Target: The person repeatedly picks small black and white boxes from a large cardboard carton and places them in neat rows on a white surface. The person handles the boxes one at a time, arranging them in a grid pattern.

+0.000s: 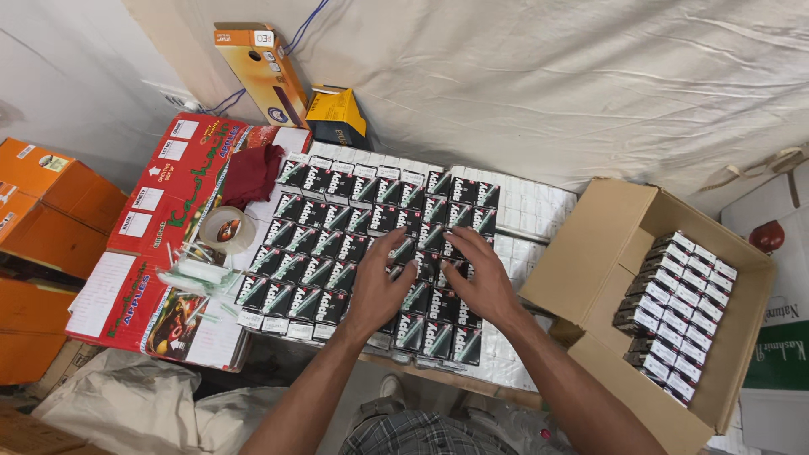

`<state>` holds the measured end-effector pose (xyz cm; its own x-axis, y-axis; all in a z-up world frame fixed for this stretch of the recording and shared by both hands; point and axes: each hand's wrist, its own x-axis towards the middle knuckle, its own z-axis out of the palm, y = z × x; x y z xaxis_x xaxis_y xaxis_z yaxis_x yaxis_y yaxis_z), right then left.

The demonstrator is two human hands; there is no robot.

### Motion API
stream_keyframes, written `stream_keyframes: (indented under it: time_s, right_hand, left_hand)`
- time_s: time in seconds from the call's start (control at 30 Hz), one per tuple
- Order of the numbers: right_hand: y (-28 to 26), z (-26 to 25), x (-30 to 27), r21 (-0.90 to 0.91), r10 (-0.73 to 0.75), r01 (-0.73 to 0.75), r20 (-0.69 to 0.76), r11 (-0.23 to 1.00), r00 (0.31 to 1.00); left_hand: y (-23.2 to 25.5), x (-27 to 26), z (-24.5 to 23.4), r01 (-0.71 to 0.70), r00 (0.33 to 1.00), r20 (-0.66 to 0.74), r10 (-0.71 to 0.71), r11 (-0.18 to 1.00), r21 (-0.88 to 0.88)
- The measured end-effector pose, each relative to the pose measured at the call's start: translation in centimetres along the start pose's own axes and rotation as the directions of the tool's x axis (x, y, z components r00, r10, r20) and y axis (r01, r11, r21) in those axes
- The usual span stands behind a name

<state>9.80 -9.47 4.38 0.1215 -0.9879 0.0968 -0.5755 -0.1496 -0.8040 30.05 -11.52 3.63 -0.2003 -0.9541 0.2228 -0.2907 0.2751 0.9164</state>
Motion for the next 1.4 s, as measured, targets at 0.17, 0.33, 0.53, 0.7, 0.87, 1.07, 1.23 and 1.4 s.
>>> stream_keyframes:
  time_s: [0.17, 0.33, 0.53, 0.7, 0.87, 1.07, 1.23, 1.4]
  right_hand:
    - [2.9, -3.6, -4.5, 0.028, 0.063, -0.062, -0.032, 0.998, 0.998]
    - [6.9, -7.0, -8.9, 0.021, 0.120, -0.119, -0.139, 0.993, 0.983]
    - [10.3, -12.2, -13.8, 0.010, 0.199, -0.201, -0.208, 0.980, 0.958]
    - [13.9, -15.7, -17.6, -0.042, 0.295, -0.319, -0.284, 0.947, 0.912]
    - [23.1, -17.1, -21.5, -0.164, 0.436, -0.511, -0.347, 0.844, 0.831]
    - [25.0, -18.7, -22.8, -0.196, 0.545, -0.616, -0.318, 0.763, 0.776]
    - [26.0, -19.4, -22.5, -0.230, 0.595, -0.637, -0.231, 0.735, 0.770]
    - [27.5, -19.3, -21.5, -0.307, 0.586, -0.639, -0.255, 0.705, 0.769]
  left_hand:
    - [3.1, -1.4, 3.6, -0.112, 0.974, 0.200, 0.107, 0.994, 0.016]
    - [3.6, -2.2, 9.2, -0.148, 0.926, 0.349, 0.146, 0.989, -0.023]
    - [5.9, -3.2, 16.3, -0.100, 0.879, 0.465, 0.108, 0.994, -0.043]
    - [7.7, -4.3, 22.3, -0.190, 0.830, 0.520, 0.199, 0.979, -0.071]
    - [8.0, -5.0, 28.5, -0.214, 0.828, 0.516, 0.220, 0.974, -0.073]
    - [8.7, -4.0, 33.3, -0.237, 0.751, 0.639, 0.168, 0.971, 0.022]
    - [7.4, -3.2, 37.2, -0.277, 0.672, 0.738, 0.068, 0.946, 0.166]
    - [6.2, -2.7, 40.3, -0.198, 0.569, 0.812, -0.133, 0.936, 0.292]
